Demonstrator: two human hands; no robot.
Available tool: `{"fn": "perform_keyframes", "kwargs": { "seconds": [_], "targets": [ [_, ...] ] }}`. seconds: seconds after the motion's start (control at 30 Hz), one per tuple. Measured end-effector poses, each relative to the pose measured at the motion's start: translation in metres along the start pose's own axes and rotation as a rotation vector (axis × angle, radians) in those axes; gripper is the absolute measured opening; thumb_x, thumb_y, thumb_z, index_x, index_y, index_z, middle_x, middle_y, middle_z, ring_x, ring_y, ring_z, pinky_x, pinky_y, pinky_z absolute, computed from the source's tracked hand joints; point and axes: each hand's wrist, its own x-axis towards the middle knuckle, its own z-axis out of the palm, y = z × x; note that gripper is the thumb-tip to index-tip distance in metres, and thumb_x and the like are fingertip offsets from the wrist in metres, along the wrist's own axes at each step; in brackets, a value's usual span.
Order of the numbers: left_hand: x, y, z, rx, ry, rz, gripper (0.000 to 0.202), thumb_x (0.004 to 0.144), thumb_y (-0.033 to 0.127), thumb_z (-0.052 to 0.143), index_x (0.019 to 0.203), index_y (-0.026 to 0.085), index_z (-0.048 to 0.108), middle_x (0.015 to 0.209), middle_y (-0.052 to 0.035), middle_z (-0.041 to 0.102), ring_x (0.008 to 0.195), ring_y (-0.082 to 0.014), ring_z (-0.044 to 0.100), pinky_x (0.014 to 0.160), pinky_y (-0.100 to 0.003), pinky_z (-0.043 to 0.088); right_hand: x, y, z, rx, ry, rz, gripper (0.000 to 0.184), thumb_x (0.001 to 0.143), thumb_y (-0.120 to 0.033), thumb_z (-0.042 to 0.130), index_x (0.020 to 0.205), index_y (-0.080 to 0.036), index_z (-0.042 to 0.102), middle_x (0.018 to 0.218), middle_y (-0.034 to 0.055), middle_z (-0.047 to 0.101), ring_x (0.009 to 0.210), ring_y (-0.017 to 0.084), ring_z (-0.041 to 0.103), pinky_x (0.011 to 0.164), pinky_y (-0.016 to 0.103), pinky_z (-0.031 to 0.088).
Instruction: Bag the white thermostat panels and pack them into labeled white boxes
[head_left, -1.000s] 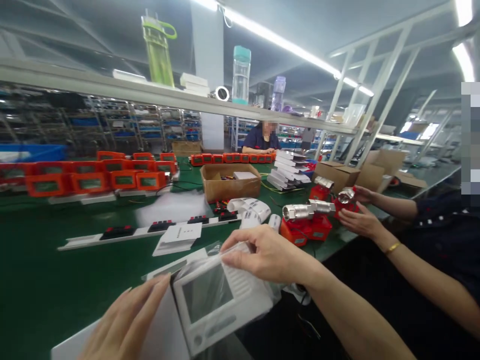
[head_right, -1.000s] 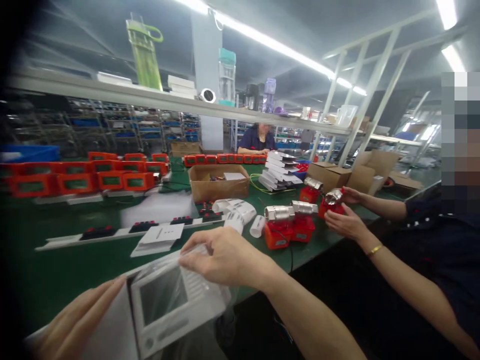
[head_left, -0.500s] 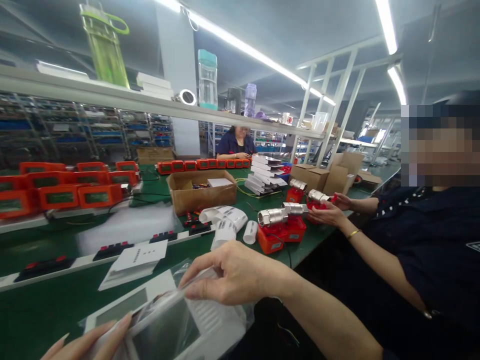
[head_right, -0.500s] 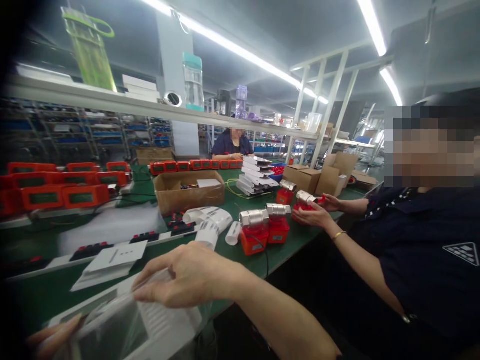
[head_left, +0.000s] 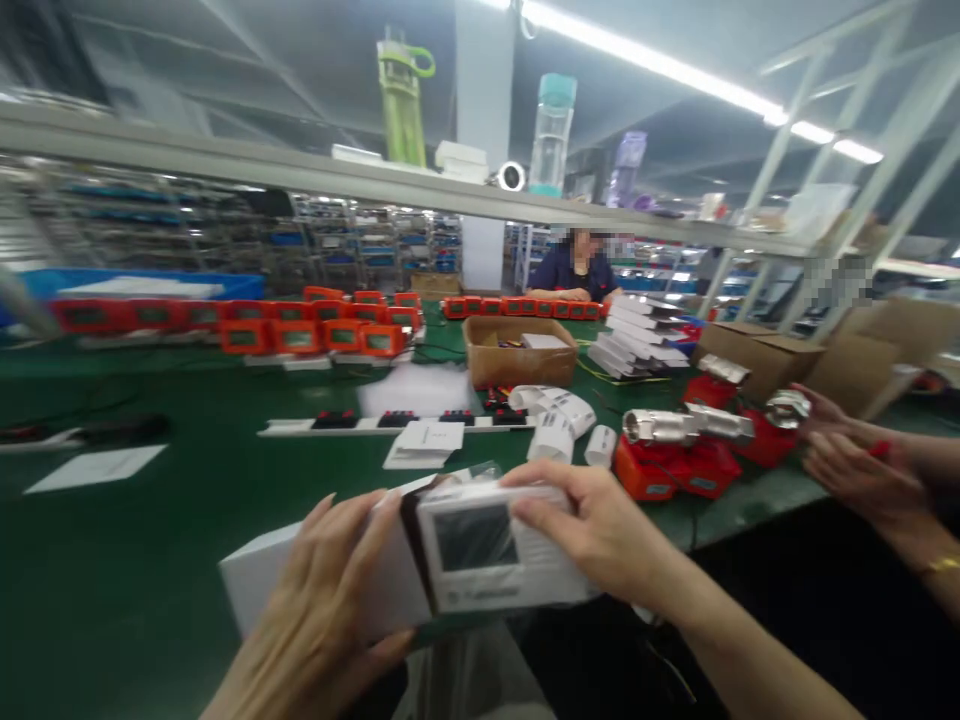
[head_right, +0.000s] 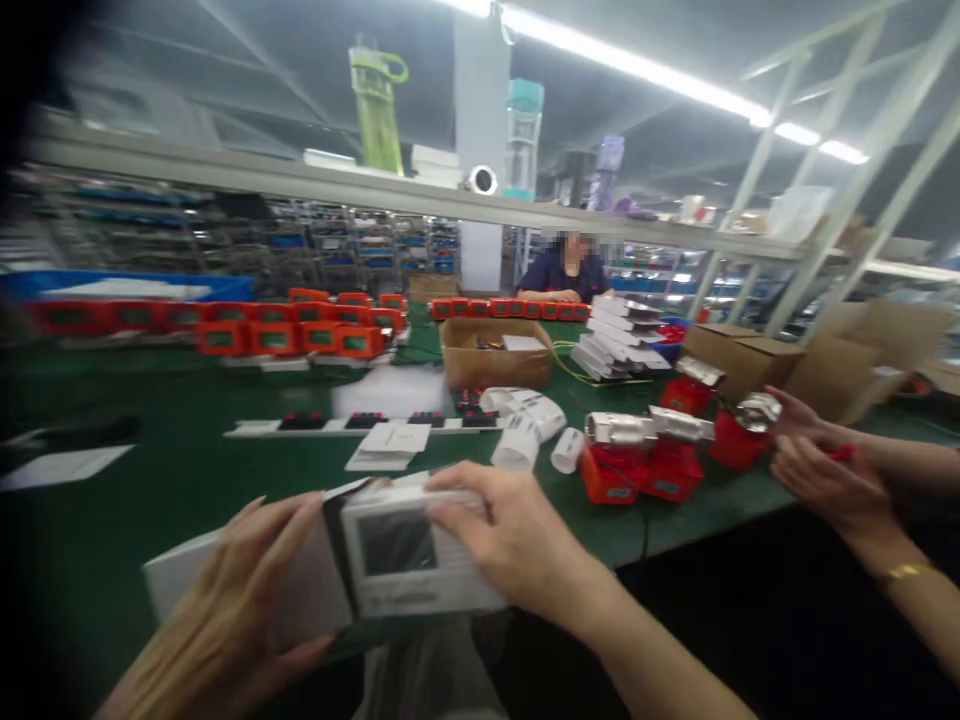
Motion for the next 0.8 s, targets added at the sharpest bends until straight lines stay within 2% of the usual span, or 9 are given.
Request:
{"fn": "perform_keyframes", "kwargs": {
  "seconds": [0.07, 0.17, 0.27, 0.37, 0.57, 0.8],
  "targets": [
    [0.000, 0.005, -0.006, 0.021, -0.100, -0.036, 0.096, 0.072, 0.024, 0.068, 0.147, 0.014, 0.009, 0.137, -0.0189, 0.036, 0.132, -0.0365, 0.030, 0.110, -0.061, 0.026, 0.004, 0.001, -0.009, -0.022, -0.037, 0.038, 0.020, 0.089, -0.032, 0.055, 0.102, -0.025, 0.068, 0.094, -0.0015, 0.070, 0.085, 0.016, 0.062, 0.077, 0.025, 0.044],
    [0.003, 0.012, -0.009, -0.014, -0.162, -0.079, 0.105, 0.064, 0.019, 0.070, 0.147, 0.014, 0.005, 0.140, -0.0174, 0.031, 0.134, -0.0341, 0.026, 0.114, -0.059, 0.019, 0.015, 0.001, -0.018, -0.086, -0.113, 0.071, 0.021, 0.088, -0.037, 0.055, 0.102, -0.026, 0.068, 0.094, -0.0013, 0.071, 0.086, 0.018, 0.064, 0.076, 0.026, 0.045],
    [0.004, 0.016, -0.009, -0.045, -0.192, -0.090, 0.105, 0.061, 0.013, 0.067, 0.147, 0.016, 0.006, 0.142, -0.0151, 0.028, 0.136, -0.0323, 0.022, 0.116, -0.058, 0.014, 0.023, -0.002, -0.016, -0.145, -0.180, 0.039, 0.021, 0.087, -0.036, 0.056, 0.099, -0.026, 0.069, 0.096, -0.0011, 0.071, 0.090, 0.019, 0.063, 0.078, 0.027, 0.045],
    [0.003, 0.016, -0.009, -0.069, -0.181, -0.089, 0.104, 0.061, 0.011, 0.064, 0.147, 0.017, 0.007, 0.142, -0.0144, 0.027, 0.137, -0.0316, 0.020, 0.116, -0.058, 0.014, 0.030, -0.007, -0.009, -0.176, -0.182, 0.020, 0.019, 0.087, -0.034, 0.055, 0.097, -0.026, 0.069, 0.093, -0.0017, 0.070, 0.088, 0.018, 0.063, 0.077, 0.027, 0.045],
    [0.003, 0.013, -0.013, -0.117, -0.129, -0.131, 0.102, 0.062, 0.015, 0.065, 0.146, 0.016, 0.008, 0.142, -0.0163, 0.027, 0.136, -0.0326, 0.021, 0.115, -0.058, 0.018, 0.037, -0.015, 0.007, -0.192, -0.065, -0.004, 0.017, 0.088, -0.034, 0.053, 0.094, -0.027, 0.068, 0.082, -0.0043, 0.068, 0.073, 0.014, 0.061, 0.065, 0.024, 0.044],
    [-0.001, 0.006, -0.013, -0.095, -0.121, -0.104, 0.100, 0.064, 0.016, 0.066, 0.146, 0.016, 0.009, 0.139, -0.0160, 0.029, 0.134, -0.0330, 0.024, 0.114, -0.059, 0.016, 0.039, -0.017, 0.013, -0.182, -0.123, -0.042, 0.015, 0.087, -0.030, 0.056, 0.095, -0.028, 0.069, 0.093, -0.0030, 0.071, 0.087, 0.016, 0.063, 0.077, 0.027, 0.046]
  ]
}}
